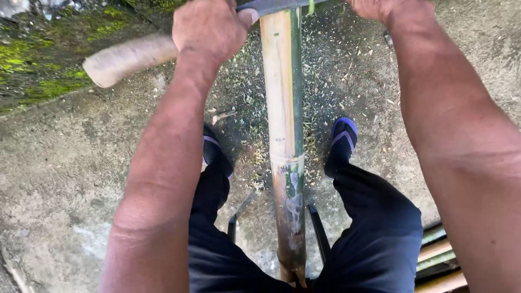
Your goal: Using a bolo knife to scrape and strip the outer layer of a bamboo pole.
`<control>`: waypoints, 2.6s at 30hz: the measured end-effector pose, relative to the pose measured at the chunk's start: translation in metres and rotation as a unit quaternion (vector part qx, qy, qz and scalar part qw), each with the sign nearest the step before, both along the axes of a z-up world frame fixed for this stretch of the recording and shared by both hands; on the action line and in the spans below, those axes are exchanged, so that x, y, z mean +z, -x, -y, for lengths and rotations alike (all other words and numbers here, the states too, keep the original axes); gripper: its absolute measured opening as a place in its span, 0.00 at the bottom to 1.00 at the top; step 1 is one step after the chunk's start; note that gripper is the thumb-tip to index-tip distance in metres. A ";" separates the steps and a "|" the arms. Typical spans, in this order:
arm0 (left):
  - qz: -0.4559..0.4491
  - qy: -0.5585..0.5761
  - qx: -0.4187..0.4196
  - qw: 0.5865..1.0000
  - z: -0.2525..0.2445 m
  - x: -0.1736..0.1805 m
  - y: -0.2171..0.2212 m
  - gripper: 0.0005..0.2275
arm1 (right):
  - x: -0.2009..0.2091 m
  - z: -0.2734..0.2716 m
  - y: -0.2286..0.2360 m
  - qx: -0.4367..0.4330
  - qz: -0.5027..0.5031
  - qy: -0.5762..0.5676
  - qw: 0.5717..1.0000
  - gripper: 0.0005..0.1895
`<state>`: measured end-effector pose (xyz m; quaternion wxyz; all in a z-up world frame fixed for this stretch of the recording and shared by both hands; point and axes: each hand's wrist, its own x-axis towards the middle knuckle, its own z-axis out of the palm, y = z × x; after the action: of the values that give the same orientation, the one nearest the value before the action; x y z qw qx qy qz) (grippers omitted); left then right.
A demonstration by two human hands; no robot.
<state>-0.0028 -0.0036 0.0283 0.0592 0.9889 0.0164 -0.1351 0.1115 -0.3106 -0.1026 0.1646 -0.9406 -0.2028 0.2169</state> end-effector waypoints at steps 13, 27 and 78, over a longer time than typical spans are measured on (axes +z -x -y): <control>-0.247 0.036 0.023 0.968 0.040 0.017 0.159 0.26 | 0.017 0.019 0.199 -0.047 -0.022 0.106 0.993 0.28; -0.130 0.010 0.047 0.990 0.011 0.003 0.051 0.25 | 0.043 -0.010 0.077 -0.034 0.110 0.089 0.989 0.29; -0.209 0.094 -0.001 0.973 0.008 -0.022 0.224 0.22 | 0.020 0.025 0.282 -0.070 -0.054 0.127 0.988 0.23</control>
<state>-0.2264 -0.0116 0.0065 0.1474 0.9286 0.0143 -0.3402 -0.1704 -0.3361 -0.0824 0.0694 -0.9527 -0.0977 0.2792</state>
